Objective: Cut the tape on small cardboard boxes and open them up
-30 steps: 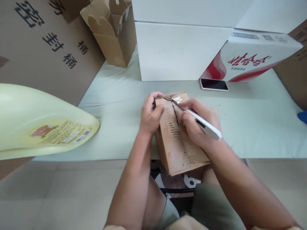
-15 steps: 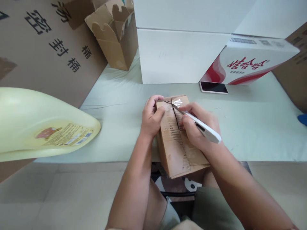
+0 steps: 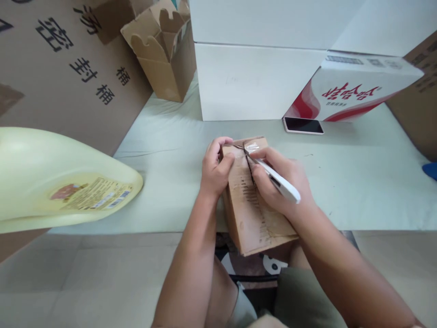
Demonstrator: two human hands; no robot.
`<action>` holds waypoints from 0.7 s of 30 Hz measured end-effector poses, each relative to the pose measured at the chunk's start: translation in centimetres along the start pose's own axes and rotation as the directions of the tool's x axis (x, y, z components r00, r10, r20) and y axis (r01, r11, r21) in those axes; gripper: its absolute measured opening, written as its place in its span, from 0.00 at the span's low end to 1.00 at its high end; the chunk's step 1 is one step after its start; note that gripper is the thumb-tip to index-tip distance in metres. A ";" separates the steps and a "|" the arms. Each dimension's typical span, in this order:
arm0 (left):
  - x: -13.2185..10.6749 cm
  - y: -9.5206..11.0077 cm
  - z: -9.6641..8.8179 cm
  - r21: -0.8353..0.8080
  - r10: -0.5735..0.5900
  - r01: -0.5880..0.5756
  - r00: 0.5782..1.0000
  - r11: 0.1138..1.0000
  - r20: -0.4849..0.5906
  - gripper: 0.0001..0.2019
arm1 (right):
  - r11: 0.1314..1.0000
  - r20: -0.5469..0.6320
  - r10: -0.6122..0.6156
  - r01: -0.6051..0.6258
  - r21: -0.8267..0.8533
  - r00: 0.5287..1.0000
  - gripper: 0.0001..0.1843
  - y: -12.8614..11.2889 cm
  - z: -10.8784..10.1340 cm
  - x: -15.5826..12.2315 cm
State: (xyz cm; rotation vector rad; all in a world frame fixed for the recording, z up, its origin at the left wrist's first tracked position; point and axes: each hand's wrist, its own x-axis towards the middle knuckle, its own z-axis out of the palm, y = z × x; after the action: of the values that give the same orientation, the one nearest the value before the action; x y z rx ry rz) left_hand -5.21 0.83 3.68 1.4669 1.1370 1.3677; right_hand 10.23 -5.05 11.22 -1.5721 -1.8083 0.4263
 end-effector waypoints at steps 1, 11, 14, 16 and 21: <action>0.0 0.0 0.0 0.001 -0.001 0.001 1.000 1.000 -0.001 0.12 | 1.000 0.009 -0.003 0.003 -0.005 1.000 0.10 0.0 0.0 0.0; 0.0 -0.3 0.1 -0.012 0.003 -0.003 1.000 1.000 -0.011 0.12 | 0.994 -0.040 0.084 -0.081 0.078 0.996 0.10 0.2 -0.2 -0.5; 0.0 -0.2 0.1 -0.008 0.000 0.000 1.000 1.000 -0.006 0.11 | 0.998 0.001 0.047 -0.047 0.033 0.999 0.12 0.1 0.0 -0.1; 0.0 -0.1 0.1 -0.012 -0.002 0.002 1.000 1.000 -0.010 0.11 | 1.000 0.008 0.026 -0.026 0.008 1.000 0.12 0.0 0.0 0.0; 0.1 -0.2 0.2 -0.050 -0.008 0.008 1.000 0.999 -0.012 0.12 | 0.993 -0.049 0.065 -0.060 0.100 0.997 0.10 0.2 -0.2 -0.7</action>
State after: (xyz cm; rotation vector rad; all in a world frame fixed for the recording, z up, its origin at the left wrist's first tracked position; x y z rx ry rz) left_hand -5.03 0.94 3.47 1.4190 1.1076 1.3914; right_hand 10.53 -5.67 11.05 -1.5610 -1.6770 0.4914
